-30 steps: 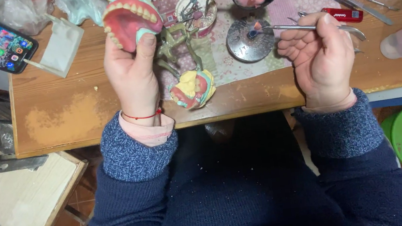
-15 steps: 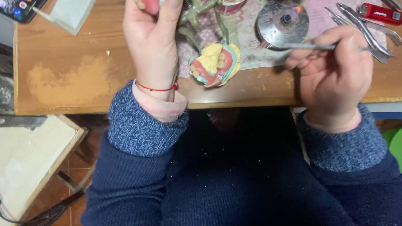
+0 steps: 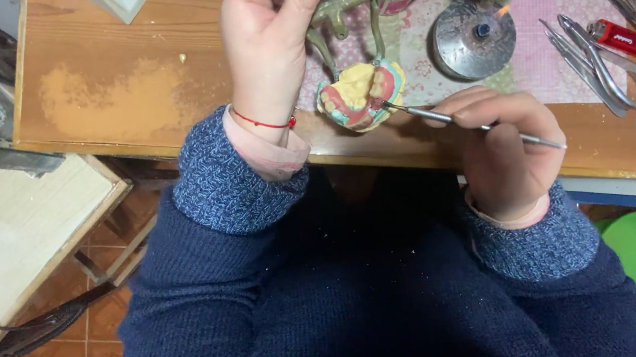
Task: The person works on a dental model, using a metal tool to adjust a yellow material on the gums. They then open a package of artificial teeth, select one, and use a rotary tool to grind it. Finally, they place the tooth into the model and use a heated tool to apply pink material to the gums.
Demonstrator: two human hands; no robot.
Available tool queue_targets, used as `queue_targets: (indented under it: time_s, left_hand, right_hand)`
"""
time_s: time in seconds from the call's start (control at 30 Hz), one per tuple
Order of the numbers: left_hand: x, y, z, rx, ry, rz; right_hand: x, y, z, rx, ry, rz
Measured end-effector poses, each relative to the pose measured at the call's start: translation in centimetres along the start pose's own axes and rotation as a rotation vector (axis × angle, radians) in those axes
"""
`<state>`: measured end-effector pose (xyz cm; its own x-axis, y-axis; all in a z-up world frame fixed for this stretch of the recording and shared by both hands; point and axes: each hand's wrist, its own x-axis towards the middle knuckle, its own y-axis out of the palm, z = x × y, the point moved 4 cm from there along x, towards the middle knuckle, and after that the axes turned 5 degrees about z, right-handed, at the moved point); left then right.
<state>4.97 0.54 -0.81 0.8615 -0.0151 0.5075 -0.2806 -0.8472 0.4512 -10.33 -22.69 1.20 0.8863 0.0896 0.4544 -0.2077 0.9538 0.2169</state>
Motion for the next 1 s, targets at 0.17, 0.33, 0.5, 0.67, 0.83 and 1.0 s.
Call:
queue_targets:
  time_s: [0.17,0.33,0.5,0.67,0.83,1.0]
  left_hand:
    - [0.2,0.0,0.2,0.094,-0.047,-0.018]
    - [0.2,0.1,0.3,0.048,-0.031,0.016]
    - [0.2,0.1,0.2,0.103,-0.037,0.001]
    - [0.1,0.1,-0.1,0.170,-0.023,0.014]
    - [0.1,0.6,-1.4,0.304,-0.012,0.037]
    - [0.1,1.2,-2.3,0.350,-0.020,0.058]
  right_hand:
    - [0.9,1.2,1.3,-0.269,-0.167,0.070]
    - [0.7,0.3,1.2,-0.305,-0.233,0.080]
    - [1.0,0.8,1.6,-0.320,-0.195,0.121]
    - [1.6,1.2,2.4,-0.390,-0.213,0.098]
    - [2.9,2.3,4.1,-0.552,-0.204,0.236]
    - [3.4,2.6,4.2,-0.688,-0.157,0.392]
